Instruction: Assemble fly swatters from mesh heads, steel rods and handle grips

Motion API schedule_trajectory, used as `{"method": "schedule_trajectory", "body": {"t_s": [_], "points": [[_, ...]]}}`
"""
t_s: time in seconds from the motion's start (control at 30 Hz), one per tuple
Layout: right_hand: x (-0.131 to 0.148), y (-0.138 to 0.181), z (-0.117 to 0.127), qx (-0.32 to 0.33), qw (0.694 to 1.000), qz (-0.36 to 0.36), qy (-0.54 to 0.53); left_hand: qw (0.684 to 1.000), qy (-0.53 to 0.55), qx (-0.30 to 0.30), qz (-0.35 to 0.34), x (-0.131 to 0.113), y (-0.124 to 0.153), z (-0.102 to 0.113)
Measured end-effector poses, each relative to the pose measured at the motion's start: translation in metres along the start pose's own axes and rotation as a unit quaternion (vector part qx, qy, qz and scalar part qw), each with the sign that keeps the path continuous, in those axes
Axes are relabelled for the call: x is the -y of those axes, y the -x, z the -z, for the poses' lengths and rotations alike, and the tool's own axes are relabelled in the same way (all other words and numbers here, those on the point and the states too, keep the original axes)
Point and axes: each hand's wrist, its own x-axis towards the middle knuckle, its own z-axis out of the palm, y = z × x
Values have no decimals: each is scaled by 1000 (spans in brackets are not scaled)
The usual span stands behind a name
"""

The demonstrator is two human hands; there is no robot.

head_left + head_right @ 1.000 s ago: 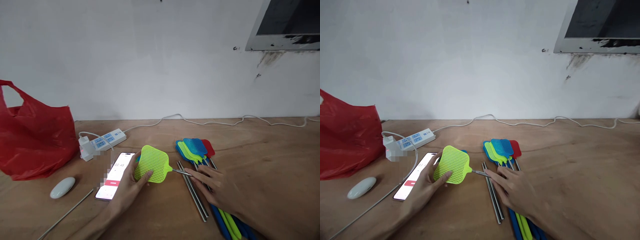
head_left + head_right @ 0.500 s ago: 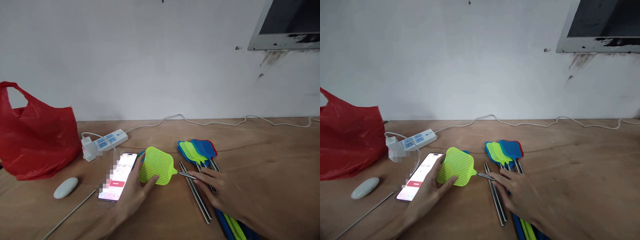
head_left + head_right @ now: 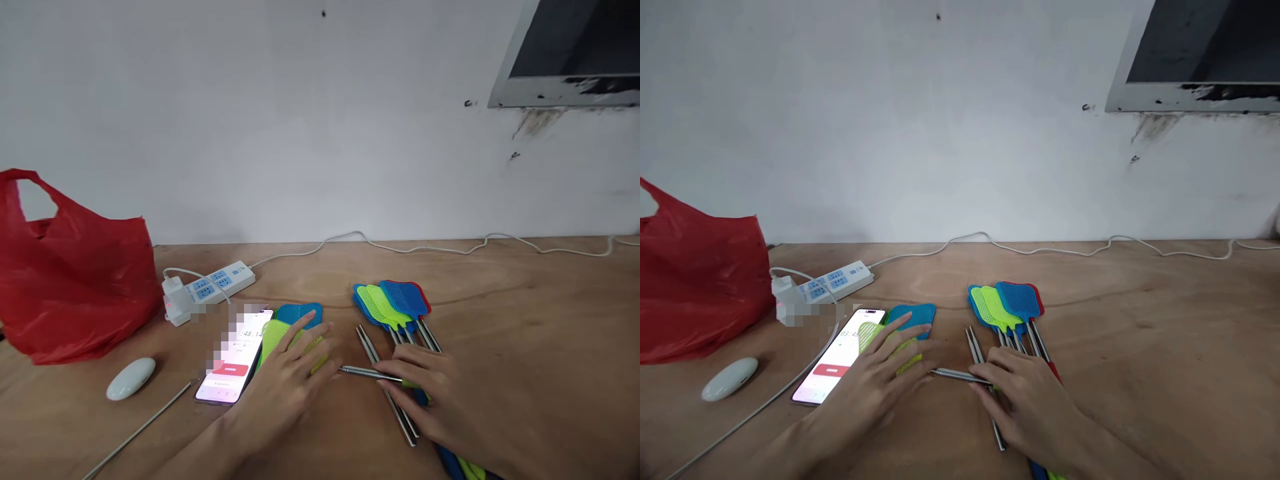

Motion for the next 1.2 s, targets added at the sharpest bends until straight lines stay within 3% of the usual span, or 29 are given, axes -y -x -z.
{"method": "schedule_trajectory", "body": {"t_s": [0.1,0.23,0.53,0.7,0.87,1.07,1.1,1.17,1.2], "points": [[3,-5,0,1,999,31,5,999,10,33,1,-2,-3,1],[1,-5,3,24,999,36,18,999,5,34,41,-7,-3,4],[-35,18,29,60,998,26,17,999,-11,9,37,7,27,27],[-16,13,19,44,998,29,29,1000,-8,-5,18,-3,20,19],[9,0,3,76,994,51,57,1000,6,-13,-5,-18,3,2],[3,0,8,51,998,12,22,1000,12,-14,-17,-9,14,12],[-1,2,11,47,998,0,28,1000,8,-20,-3,-6,19,14],[-8,7,16,37,998,-24,39,993,25,-95,58,-1,29,15],[-11,9,18,28,998,-31,42,982,41,-121,141,1,33,15]]}}
